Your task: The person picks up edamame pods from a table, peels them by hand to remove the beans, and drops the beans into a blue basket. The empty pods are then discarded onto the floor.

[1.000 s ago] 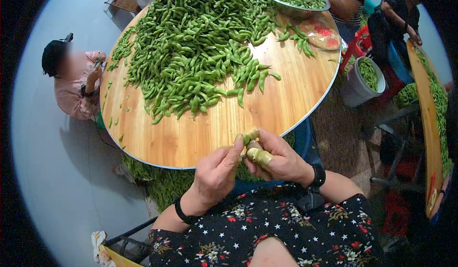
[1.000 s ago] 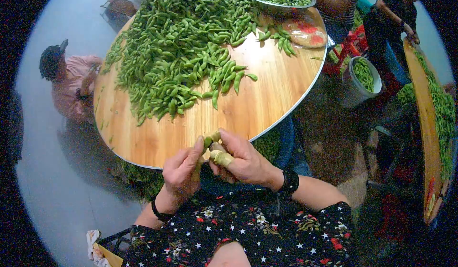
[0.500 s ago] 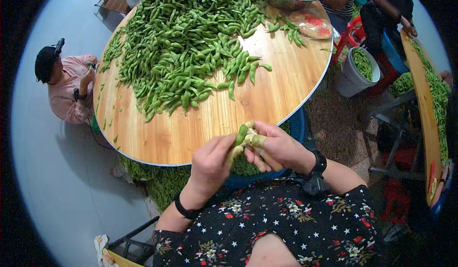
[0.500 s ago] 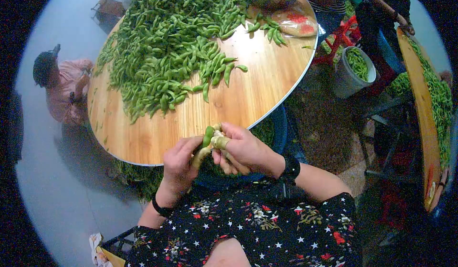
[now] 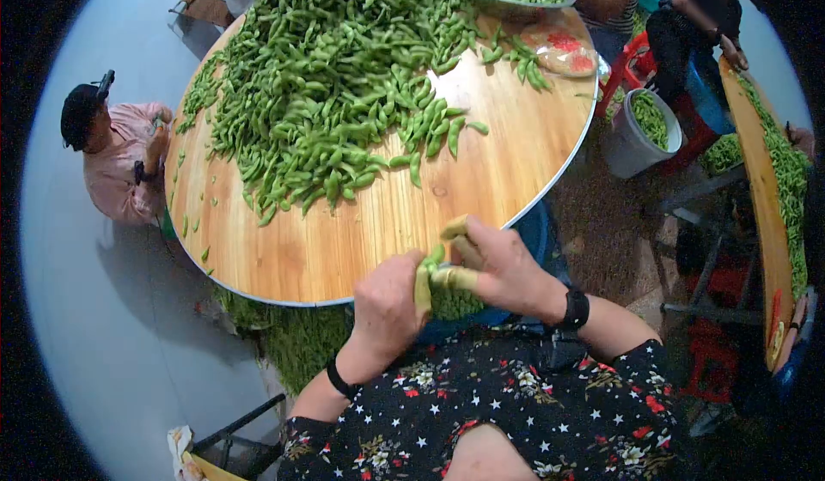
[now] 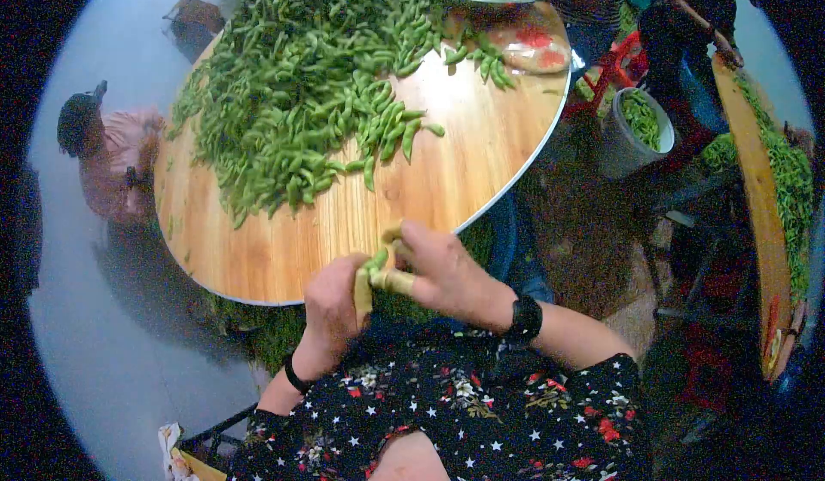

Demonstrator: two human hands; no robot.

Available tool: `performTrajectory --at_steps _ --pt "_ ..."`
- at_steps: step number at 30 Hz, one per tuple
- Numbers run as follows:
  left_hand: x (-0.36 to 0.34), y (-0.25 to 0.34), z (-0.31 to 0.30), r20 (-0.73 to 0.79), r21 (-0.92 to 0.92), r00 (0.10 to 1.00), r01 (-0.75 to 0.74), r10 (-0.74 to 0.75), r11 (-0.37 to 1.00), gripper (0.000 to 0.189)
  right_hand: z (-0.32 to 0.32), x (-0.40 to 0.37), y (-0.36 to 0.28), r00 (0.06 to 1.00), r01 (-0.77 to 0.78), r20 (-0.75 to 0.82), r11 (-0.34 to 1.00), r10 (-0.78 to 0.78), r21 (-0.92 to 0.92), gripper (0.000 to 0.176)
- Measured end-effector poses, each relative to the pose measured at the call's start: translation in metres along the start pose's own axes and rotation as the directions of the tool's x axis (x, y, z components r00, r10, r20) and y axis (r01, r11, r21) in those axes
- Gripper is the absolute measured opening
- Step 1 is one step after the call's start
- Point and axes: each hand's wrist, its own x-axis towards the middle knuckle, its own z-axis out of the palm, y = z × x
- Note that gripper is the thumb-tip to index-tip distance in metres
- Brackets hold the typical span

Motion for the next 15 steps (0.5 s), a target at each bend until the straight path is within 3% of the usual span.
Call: performTrajectory --at_steps 3,6,8,12,13,14,15 --pt "0.002 0.009 -0.012 0.122 -0.083 0.991 0.056 -0.046 0.995 0.033 -0.001 0.005 0.002 0.986 0.164 0.009 0.983 -0.164 -0.088 0.032" --pt "0.005 0.019 -0.015 0.102 -0.131 0.995 -0.005 0.019 0.991 0.031 0.008 0.003 0.011 0.966 0.256 0.012 0.957 -0.256 -0.135 0.028" --pt "0.005 0.021 -0.015 0.126 -0.102 0.992 -0.017 0.030 0.995 0.029 0.003 0.002 0.002 0.974 0.203 0.129 0.968 -0.185 -0.145 0.026" --pt "0.004 0.022 -0.021 0.242 -0.017 0.969 -0.039 0.042 0.999 0.025 0.010 0.000 0.009 0.969 0.230 0.124 0.962 -0.213 -0.146 0.017" --pt "0.002 0.023 -0.025 0.346 0.009 0.938 0.023 -0.024 1.000 0.039 0.009 -0.001 0.008 0.969 0.233 0.121 0.960 -0.215 -0.155 0.017" --pt "0.003 0.023 -0.024 0.340 0.006 0.940 0.019 -0.020 1.000 0.039 0.008 -0.001 0.007 0.984 0.164 0.075 0.985 -0.159 -0.062 0.015" --pt "0.003 0.022 -0.024 0.283 -0.201 0.952 0.173 -0.112 0.964 0.036 0.009 -0.002 0.005 0.995 0.096 0.035 0.995 -0.097 0.041 0.014"
